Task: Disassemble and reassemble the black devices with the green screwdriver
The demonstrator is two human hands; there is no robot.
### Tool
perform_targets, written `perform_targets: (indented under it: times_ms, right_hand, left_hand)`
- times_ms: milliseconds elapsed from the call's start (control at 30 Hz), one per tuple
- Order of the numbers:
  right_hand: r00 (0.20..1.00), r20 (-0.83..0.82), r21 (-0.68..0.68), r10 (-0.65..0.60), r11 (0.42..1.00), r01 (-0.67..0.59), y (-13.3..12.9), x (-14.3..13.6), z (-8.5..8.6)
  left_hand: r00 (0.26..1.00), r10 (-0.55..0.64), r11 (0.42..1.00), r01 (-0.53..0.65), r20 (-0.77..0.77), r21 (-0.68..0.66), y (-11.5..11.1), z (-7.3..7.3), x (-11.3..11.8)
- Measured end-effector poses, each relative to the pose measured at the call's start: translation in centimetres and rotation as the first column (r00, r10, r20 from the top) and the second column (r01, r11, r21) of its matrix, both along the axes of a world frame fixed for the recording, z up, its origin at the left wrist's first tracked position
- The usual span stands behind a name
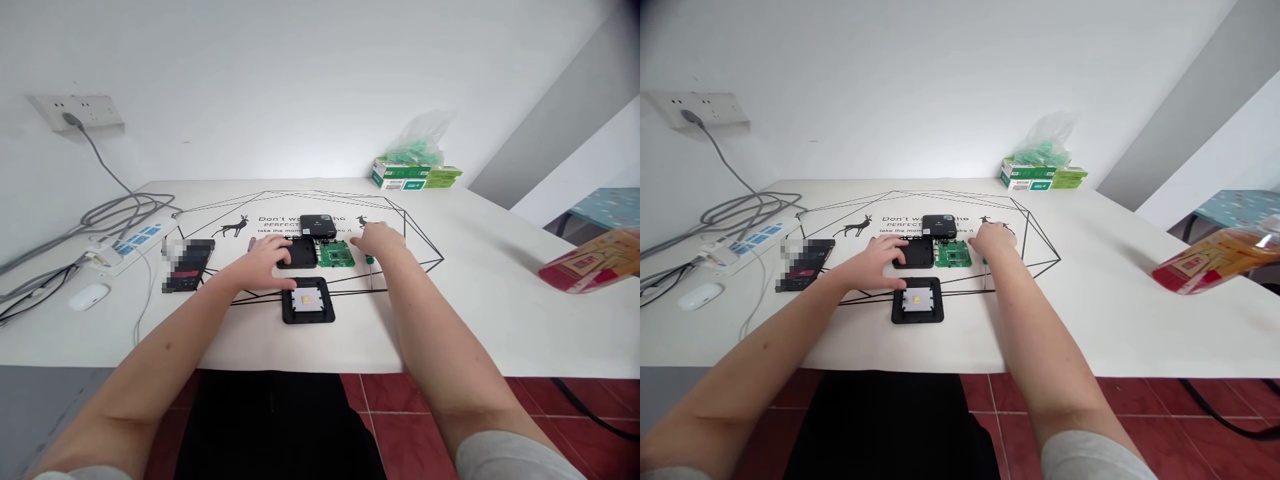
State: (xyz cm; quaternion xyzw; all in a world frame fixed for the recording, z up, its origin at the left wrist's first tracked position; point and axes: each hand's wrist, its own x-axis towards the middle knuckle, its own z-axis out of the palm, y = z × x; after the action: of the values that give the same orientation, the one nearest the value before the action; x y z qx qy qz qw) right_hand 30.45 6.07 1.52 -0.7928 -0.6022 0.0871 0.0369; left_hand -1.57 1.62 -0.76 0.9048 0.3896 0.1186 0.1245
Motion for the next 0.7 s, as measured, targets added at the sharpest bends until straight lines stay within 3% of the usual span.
perform_targets:
  times_ms: [67,167,300,367,467,533,600,700]
  right_hand:
    - [1.0,-0.029,-0.051,0.004,0.999,-0.005,0.0,0.7,-0.2]
    - [0.998,-0.068,-0.039,0.015,0.999,-0.018,0.1,1.0,-0.6]
    - [0.994,-0.109,0.065,0.017,0.998,-0.01,0.1,0.6,0.1]
    - [0.98,-0.185,0.204,0.074,0.978,-0.035,-0.2,-0.2,0.6]
    - [0.823,-0.438,0.58,0.362,0.813,-0.049,-1.3,-2.7,0.6]
    - [0.672,-0.495,0.711,0.55,0.701,-0.051,-2.3,-4.8,0.1]
    - [0.578,-0.434,0.805,0.69,0.586,-0.094,-3.4,-6.9,-0.5]
    - [0.532,-0.266,0.898,0.804,0.408,-0.167,-4.9,-9.0,-1.3]
  left_hand:
    - [0.993,-0.112,0.992,0.109,-0.041,-0.055,-1.5,0.6,0.9]
    - [0.981,-0.163,0.985,0.156,-0.107,-0.069,-3.1,0.9,2.1]
    - [0.978,-0.149,0.987,0.139,-0.143,-0.082,-3.5,0.9,2.8]
    - [0.98,-0.138,0.988,0.127,-0.144,-0.085,-3.3,0.9,2.8]
    - [0.984,-0.118,0.992,0.112,-0.131,-0.054,-2.8,0.6,2.5]
    - [0.986,-0.106,0.994,0.105,-0.128,-0.019,-2.4,0.3,2.3]
    - [0.986,-0.1,0.995,0.102,-0.132,0.007,-2.0,0.1,2.1]
    - [0.988,-0.097,0.995,0.097,-0.121,-0.005,-1.5,0.0,1.7]
